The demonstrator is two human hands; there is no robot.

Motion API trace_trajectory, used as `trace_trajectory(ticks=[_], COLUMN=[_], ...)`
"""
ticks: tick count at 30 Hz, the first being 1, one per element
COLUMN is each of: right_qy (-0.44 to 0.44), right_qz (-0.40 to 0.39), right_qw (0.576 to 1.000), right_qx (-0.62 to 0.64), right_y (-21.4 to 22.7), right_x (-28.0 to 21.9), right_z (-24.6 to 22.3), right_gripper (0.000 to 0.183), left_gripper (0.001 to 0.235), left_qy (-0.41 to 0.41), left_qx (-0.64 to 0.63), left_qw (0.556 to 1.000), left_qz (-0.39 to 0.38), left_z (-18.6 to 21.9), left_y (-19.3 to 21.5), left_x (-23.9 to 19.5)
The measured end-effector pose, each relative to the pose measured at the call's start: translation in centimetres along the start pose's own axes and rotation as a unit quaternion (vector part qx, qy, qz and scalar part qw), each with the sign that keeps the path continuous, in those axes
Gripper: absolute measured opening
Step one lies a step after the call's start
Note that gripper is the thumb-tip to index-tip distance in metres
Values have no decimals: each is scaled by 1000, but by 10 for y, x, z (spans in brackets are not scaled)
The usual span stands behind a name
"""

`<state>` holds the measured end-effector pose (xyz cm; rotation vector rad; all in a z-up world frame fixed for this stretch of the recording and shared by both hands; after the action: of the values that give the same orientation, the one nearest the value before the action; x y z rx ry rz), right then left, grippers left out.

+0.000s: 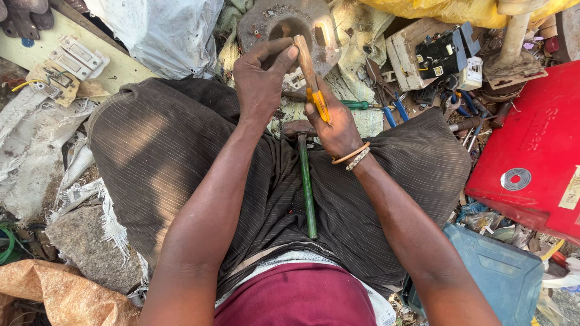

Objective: The person sits cross-legged and uses a hammer and screwdriver to disassemble a white plastic electrical component on a metal anvil. They repeatedly strike the component to break it apart and remove internal metal parts.

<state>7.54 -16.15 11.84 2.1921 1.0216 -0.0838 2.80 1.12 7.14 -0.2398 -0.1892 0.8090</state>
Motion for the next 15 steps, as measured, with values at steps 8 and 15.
trace_trajectory(ticks=[8, 15], right_qy=[-51, 69], right_qz=[-19, 35], right_qw=[998, 996], right_qx=[21, -38], right_y=[-2, -4], right_x=[2, -1], right_z=[4, 3], right_gripper=[70, 69], left_gripper=[23, 32], left_qy=[-4, -2], left_qx=[-6, 86], left_qw=[1000, 995], left_qz=[0, -45], left_z=[-1, 1], left_y=[-2, -1], left_x=[-3, 2])
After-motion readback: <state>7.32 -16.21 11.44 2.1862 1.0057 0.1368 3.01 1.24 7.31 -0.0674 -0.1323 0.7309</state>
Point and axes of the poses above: each hand's wrist, its own x-axis towards the middle knuckle, its own y-axis out of the back of the hand, z = x × y, the point moved 2 cm from there along x, towards the middle knuckle, and after that the axes turned 10 degrees about -y, right-handed, at the moved point
